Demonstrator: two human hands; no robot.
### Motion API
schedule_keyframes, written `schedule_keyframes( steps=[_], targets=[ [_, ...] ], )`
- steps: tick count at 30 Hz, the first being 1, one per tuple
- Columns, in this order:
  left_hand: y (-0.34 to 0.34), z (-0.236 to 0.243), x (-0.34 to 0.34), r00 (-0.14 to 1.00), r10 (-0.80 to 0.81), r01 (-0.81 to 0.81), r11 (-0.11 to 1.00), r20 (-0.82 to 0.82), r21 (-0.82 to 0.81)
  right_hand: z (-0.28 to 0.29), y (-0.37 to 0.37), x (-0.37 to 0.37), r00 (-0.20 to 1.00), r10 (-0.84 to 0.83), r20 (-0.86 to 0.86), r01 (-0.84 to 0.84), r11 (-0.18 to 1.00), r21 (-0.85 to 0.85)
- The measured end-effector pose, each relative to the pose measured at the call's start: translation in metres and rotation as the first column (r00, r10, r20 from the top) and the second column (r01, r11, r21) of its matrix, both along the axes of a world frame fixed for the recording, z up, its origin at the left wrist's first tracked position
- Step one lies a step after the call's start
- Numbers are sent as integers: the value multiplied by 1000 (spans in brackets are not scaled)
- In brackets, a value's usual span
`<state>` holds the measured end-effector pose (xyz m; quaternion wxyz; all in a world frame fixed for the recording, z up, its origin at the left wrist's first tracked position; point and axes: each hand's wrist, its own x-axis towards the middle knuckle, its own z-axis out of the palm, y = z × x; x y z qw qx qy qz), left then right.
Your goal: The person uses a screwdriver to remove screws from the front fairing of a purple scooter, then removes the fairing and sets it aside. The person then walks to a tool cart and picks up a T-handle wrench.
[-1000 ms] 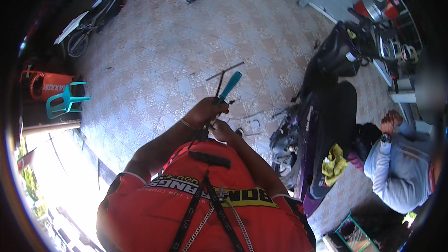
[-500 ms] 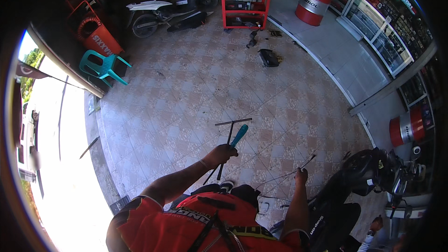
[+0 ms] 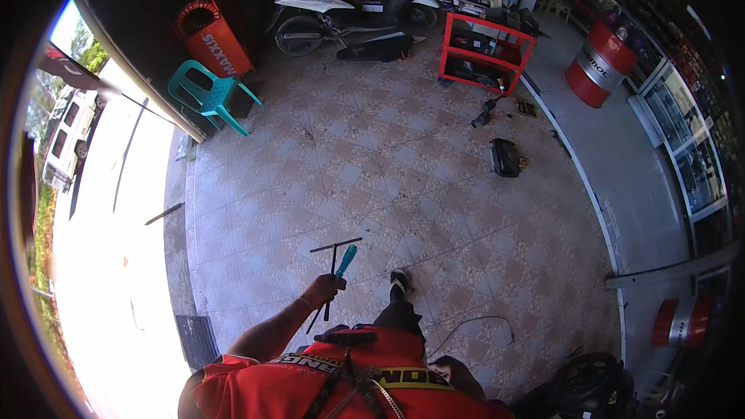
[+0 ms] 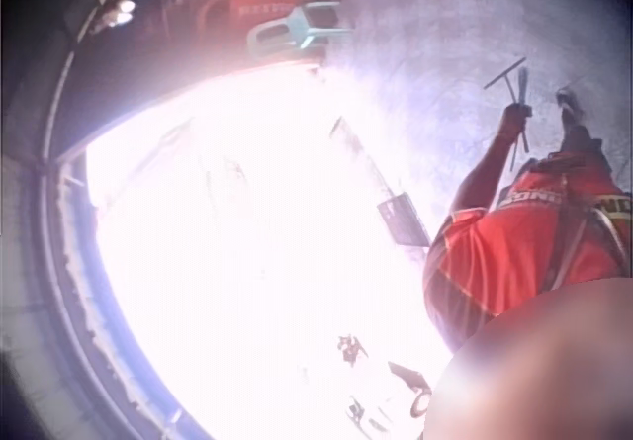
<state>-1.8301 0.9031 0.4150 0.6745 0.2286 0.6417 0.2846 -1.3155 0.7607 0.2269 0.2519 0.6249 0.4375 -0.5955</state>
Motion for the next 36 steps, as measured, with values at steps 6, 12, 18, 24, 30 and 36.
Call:
schedule_keyframes(
  steps=[6,12,18,24,30,36],
  targets=[
    [128,27,-53,989,144,-143,988,-24,58,96,361,-99,997,72,36,-78,758,648],
    [248,40,-91,980,195,-181,959,-44,217,255,569,-317,914,210,-347,75,754,653],
    [379,6,-149,987,162,-155,965,-13,213,232,641,-497,736,-302,-606,265,952,-152],
    [508,-7,-197,957,-119,261,754,-265,602,220,721,-585,552,-588,-591,480,804,-352],
    [653,40,-226,948,-86,200,910,-306,364,223,870,-622,479,-414,-774,535,837,-116],
    [816,81,-220,994,34,17,889,-103,458,268,1080,-619,339,-428,-838,677,729,-99]
  ],
)
